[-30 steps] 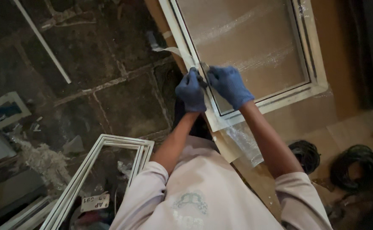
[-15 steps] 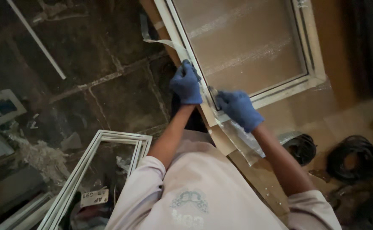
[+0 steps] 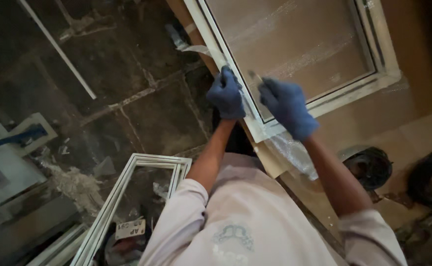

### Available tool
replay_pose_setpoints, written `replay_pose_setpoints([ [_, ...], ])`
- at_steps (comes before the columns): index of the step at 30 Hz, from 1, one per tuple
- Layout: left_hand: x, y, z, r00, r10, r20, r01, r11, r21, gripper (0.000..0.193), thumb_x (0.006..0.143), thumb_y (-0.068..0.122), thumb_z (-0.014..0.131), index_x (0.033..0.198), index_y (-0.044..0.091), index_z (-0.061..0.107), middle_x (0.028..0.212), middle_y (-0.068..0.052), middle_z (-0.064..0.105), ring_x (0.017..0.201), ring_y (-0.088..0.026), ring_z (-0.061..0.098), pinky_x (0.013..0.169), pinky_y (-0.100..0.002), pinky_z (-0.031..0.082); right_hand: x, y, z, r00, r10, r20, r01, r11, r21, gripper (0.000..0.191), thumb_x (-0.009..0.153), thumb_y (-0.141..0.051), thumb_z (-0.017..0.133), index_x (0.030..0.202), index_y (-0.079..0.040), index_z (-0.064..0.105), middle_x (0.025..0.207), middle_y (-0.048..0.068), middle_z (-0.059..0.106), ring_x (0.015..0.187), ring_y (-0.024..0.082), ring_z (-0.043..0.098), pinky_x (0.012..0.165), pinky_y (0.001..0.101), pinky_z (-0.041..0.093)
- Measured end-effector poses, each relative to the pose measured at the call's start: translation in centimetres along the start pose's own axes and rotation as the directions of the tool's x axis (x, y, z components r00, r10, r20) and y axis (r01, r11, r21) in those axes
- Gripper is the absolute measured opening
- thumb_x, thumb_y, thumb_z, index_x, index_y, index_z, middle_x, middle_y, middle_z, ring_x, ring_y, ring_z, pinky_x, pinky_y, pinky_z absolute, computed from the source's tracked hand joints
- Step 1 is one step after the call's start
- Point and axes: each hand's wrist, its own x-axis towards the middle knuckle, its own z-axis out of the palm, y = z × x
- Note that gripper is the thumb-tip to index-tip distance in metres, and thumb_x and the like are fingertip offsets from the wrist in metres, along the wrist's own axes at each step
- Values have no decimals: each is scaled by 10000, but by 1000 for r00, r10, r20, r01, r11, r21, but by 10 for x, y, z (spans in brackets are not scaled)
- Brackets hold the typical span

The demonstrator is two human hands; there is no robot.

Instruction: The person applies white tape along the edges of a glass window frame on a workbench, pressing it down by hand around the perimeter. They then use a utility knife to help peel the clear protective film off the glass surface, working along the frame sides.

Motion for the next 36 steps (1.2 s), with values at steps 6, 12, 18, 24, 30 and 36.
replay_pose_setpoints([
  [6,2,4,-3,981,185,-51,-172,965,200,285,1001,223,636,805,32,717,634,-146,640,527,-228,630,536,-389,485,65,6,54,978,-162,-135,132,969,-211,205,979,-239,682,1051,-67,769,807,202,713,727,391,703,681,485,546],
  [12,3,3,-4,990,141,-24,-136,979,153,333,1014,213,635,749,14,664,601,-151,597,505,-215,595,542,-397,468,64,17,64,982,-135,-131,103,968,-229,231,975,-256,663,1060,-74,778,861,208,723,776,396,713,715,486,558],
  [18,8,14,-8,1000,-18,7,18,1000,1,356,1013,222,620,733,14,690,561,-99,634,489,-148,609,506,-353,481,73,19,65,988,-122,-91,96,962,-257,265,986,-270,663,1062,-42,775,870,229,721,787,396,718,752,482,565],
  [24,2,14,-4,999,35,-23,-34,998,45,360,1018,211,618,726,11,686,553,-92,623,484,-153,607,510,-355,474,68,29,63,988,-125,-89,105,974,-200,278,997,-278,642,1071,-42,770,897,229,724,805,394,722,752,475,567],
  [30,0,3,-2,985,168,-49,-161,981,109,331,1019,210,617,756,25,693,599,-124,634,508,-230,617,528,-385,467,68,29,63,986,-135,-96,106,959,-262,267,960,-290,654,1032,-64,776,844,223,720,774,416,704,724,508,545],
  [36,8,-3,-5,973,206,-102,-184,963,195,324,1024,214,614,782,14,697,643,-181,620,521,-310,602,528,-417,452,71,23,62,992,-121,46,129,966,-225,241,978,-259,619,906,-62,738,848,218,697,801,436,674,740,529,531],
])
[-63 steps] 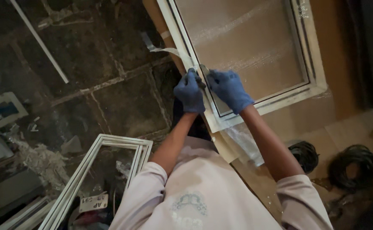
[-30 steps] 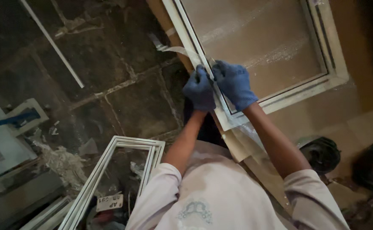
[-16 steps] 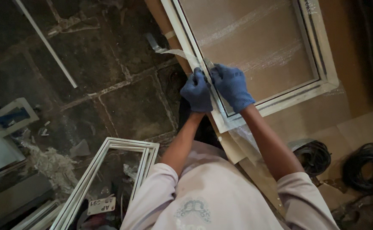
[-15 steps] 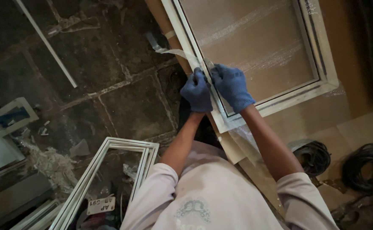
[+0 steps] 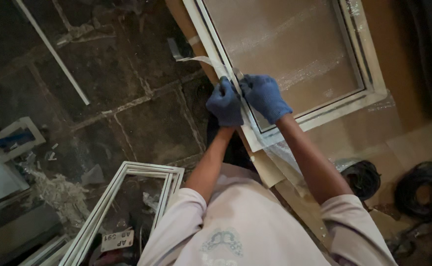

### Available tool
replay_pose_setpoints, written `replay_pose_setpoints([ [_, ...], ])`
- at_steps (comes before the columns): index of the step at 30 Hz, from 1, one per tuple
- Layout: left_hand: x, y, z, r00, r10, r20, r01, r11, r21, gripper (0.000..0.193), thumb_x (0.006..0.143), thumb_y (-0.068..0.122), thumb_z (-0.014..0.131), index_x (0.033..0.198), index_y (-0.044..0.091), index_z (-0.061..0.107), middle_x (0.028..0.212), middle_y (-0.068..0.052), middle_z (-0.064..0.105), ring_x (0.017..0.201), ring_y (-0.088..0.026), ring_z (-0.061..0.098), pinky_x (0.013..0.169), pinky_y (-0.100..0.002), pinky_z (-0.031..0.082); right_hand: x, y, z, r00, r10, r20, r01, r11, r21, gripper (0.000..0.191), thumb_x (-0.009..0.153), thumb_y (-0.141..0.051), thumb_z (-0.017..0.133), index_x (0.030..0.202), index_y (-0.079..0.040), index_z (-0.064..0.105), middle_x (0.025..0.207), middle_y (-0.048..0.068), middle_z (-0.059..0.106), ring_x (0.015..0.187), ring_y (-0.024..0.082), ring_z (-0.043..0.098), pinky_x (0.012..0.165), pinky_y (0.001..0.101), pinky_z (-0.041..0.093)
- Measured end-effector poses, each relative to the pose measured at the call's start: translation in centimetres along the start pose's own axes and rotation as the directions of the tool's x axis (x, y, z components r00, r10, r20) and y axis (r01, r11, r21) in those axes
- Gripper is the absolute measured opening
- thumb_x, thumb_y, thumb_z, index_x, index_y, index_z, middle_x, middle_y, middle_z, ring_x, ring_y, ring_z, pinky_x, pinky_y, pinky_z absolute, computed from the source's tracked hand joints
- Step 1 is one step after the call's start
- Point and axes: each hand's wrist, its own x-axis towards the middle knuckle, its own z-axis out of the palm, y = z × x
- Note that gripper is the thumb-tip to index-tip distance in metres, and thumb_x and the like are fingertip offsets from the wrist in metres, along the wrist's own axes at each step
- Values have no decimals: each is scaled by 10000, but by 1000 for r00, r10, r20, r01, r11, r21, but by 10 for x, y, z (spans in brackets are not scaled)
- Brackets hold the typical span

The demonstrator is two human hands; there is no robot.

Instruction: The person applies white tape along the edges of a glass window frame on a workbench, pressing it down by hand around the perimeter. They then use a utility knife to help peel the clear protective film off the glass surface, working along the frame sides.

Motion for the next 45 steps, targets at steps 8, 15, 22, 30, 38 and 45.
replay_pose_setpoints([
  [8,-3,-7,7,998,-59,27,60,997,-55,362,1033,246,594,758,30,689,589,-64,640,494,-175,605,507,-376,469,-35,-9,-26,998,2,58,-3,1000,8,217,922,-243,627,910,-67,753,870,227,688,824,445,667,721,538,522],
  [15,1,-22,-12,921,-335,196,385,857,-342,375,1045,212,586,779,-18,715,613,-51,659,530,-124,576,548,-336,466,-109,-20,-62,988,137,74,-147,977,157,228,970,-245,639,1022,-59,759,791,182,715,733,337,717,684,418,561],
  [22,-35,-11,-108,956,-177,236,260,883,-390,340,1055,226,551,903,-19,731,765,-76,725,651,-135,640,605,-333,509,-179,-15,-33,928,356,-105,-262,828,495,222,1022,-152,637,1162,-3,723,744,105,702,668,111,629,627,301,539],
  [30,8,-76,-159,777,-412,476,90,821,563,494,1004,466,602,889,25,791,794,-222,709,668,-318,641,635,-481,478,-188,-18,-1,946,236,-221,-109,876,469,273,1004,-125,643,1238,1,704,790,97,720,707,100,654,657,287,551],
  [38,1,-21,-206,575,-494,652,-488,433,758,660,1021,672,503,949,92,809,987,-209,754,919,-403,715,792,-510,555,-177,-30,-7,934,318,-166,-247,906,344,223,996,-217,655,1125,-58,742,741,114,729,655,222,723,622,353,557],
  [45,-54,6,-132,551,-239,800,-71,941,331,546,1010,517,598,719,84,758,662,-140,721,645,-316,712,627,-438,530,-181,-39,4,959,134,-248,-123,991,60,225,976,-249,651,1093,-88,755,824,157,733,722,347,713,659,444,552],
])
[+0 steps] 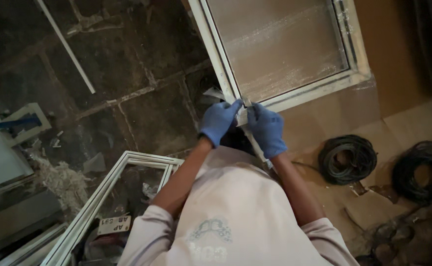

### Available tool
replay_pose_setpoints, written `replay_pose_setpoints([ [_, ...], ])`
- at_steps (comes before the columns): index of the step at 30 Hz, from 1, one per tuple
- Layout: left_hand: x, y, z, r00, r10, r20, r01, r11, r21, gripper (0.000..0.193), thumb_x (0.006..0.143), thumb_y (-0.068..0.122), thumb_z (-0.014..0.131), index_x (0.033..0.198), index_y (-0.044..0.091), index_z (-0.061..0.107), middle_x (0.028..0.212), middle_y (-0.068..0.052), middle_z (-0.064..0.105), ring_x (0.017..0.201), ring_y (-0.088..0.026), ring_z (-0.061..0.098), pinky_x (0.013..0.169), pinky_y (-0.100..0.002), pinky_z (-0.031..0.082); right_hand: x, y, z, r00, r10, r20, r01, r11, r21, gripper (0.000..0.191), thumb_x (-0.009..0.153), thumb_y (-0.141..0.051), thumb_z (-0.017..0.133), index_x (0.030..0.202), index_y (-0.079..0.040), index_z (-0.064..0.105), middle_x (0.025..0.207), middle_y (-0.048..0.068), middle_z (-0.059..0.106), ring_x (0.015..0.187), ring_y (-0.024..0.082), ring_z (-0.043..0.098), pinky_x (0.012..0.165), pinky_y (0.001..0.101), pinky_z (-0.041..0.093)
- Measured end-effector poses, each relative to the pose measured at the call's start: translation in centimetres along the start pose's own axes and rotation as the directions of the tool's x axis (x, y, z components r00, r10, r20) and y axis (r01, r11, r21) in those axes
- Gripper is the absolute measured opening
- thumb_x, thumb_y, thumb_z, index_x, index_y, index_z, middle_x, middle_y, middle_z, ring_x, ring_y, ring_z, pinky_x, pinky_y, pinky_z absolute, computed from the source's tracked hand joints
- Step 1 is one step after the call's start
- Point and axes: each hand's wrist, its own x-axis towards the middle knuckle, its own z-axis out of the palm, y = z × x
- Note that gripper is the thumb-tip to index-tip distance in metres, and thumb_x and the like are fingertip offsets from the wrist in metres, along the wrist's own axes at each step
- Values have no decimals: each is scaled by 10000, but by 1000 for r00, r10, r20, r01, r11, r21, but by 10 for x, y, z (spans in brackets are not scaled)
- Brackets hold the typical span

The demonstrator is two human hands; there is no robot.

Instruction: The person applies white tape along the edges of a glass window frame on a workbench, pressing it down by hand around the perimeter. They then use a utility knife to help peel the clear protective film off the glass surface, working along the frame sides.

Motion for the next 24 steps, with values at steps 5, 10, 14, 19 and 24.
replay_pose_setpoints([
  [5,6,-6,33,949,77,-304,-113,988,-102,254,919,293,730,819,58,738,613,-154,652,537,-239,593,534,-425,465,-7,4,0,999,-31,10,32,998,-47,221,979,-237,647,1108,-94,756,791,181,708,679,362,699,621,456,547],
  [10,0,-5,54,914,-141,-381,-19,921,-388,300,894,277,745,771,11,681,612,-148,638,527,-134,569,551,-369,491,-7,6,-4,991,-75,113,90,987,-134,203,956,-208,647,1090,-98,751,683,186,683,587,378,667,554,489,515],
  [14,2,-8,52,907,-39,-420,-117,933,-339,316,929,269,725,800,-10,647,668,-192,613,577,-180,540,587,-386,490,-11,-2,-1,988,-98,117,112,986,-124,112,948,-194,650,951,-93,697,642,169,662,564,359,660,561,487,518],
  [19,11,-10,55,874,-35,-485,-114,955,-275,312,935,269,727,811,-4,644,709,-222,594,575,-257,475,595,-412,471,-12,-8,-1,982,-87,166,111,984,-141,114,920,-203,676,891,-93,663,646,172,648,576,378,651,565,501,513],
  [24,21,-14,54,870,-27,-493,-179,913,-366,348,962,269,705,782,4,569,665,-209,526,629,-333,450,598,-433,454,-19,-9,-7,974,-87,209,145,950,-277,71,865,-173,674,843,-108,656,626,171,640,595,383,653,561,502,510],
])
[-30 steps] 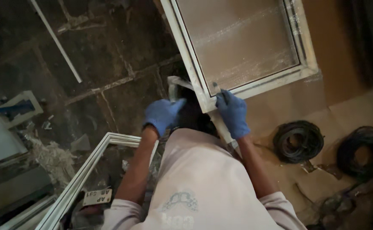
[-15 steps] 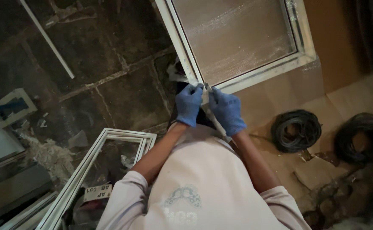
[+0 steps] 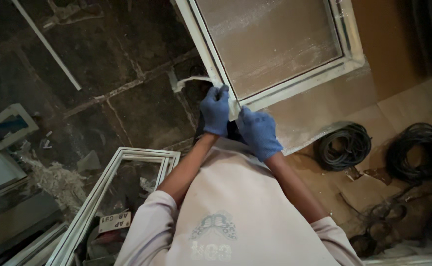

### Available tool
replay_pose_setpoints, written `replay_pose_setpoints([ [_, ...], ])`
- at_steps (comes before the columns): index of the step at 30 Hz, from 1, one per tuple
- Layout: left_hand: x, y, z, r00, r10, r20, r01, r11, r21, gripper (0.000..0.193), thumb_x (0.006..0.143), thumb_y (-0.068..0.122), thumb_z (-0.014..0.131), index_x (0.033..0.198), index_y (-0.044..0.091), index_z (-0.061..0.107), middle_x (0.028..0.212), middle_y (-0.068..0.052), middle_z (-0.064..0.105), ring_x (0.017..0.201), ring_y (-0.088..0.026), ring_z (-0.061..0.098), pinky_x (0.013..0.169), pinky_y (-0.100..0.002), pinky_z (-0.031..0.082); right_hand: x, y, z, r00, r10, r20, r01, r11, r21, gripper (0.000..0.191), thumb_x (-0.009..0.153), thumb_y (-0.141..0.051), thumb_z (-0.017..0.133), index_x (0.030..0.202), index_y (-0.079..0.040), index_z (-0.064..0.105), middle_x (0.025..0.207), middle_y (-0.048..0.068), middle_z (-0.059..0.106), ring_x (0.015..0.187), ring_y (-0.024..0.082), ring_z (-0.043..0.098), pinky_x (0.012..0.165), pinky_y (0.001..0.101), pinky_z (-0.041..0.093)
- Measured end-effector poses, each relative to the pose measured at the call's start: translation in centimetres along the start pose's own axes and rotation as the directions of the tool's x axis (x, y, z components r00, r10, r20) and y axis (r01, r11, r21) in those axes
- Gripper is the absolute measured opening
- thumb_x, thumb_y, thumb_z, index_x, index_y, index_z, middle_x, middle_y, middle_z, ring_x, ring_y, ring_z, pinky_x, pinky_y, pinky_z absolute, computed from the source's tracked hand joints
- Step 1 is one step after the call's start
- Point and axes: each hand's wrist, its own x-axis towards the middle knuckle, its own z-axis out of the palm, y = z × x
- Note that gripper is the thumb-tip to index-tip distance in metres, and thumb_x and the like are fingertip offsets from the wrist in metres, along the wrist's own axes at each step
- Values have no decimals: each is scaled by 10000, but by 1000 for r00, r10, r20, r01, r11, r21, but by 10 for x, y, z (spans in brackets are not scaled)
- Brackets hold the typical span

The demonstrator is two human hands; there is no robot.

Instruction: The person applies white tape along the edges of a glass window frame on a workbench, pressing it down by hand around the perimeter. They then use a utility knife to help peel the clear protective film off the glass surface, working along the frame sides.

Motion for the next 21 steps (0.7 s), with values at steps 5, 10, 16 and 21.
replay_pose_setpoints([
  [5,3,-1,-1,1000,22,-6,-21,995,96,352,951,283,726,781,12,580,674,-202,567,575,-333,451,580,-432,434,1,3,2,1000,-25,2,25,999,44,106,886,-183,676,847,-90,643,615,167,634,584,374,658,557,505,510],
  [10,14,0,4,999,48,-14,-47,997,61,344,960,289,708,782,25,577,665,-191,556,571,-318,473,579,-424,440,-2,-1,-16,996,10,83,-10,1000,-6,131,902,-177,682,808,-108,621,648,162,637,604,371,660,564,502,502],
  [16,10,6,-11,999,40,27,-42,997,69,318,962,280,725,784,35,626,622,-137,563,561,-187,480,558,-391,443,-44,-12,-85,953,167,-252,-111,969,220,47,929,-118,691,919,-73,702,689,161,637,603,328,638,564,435,493],
  [21,-27,6,-35,964,228,137,-217,972,-91,341,997,297,680,784,42,605,631,-38,576,583,-94,501,567,-323,459,-59,0,-118,959,183,-215,-28,820,572,217,968,-81,665,1151,32,691,800,103,689,686,136,673,647,282,527],
])
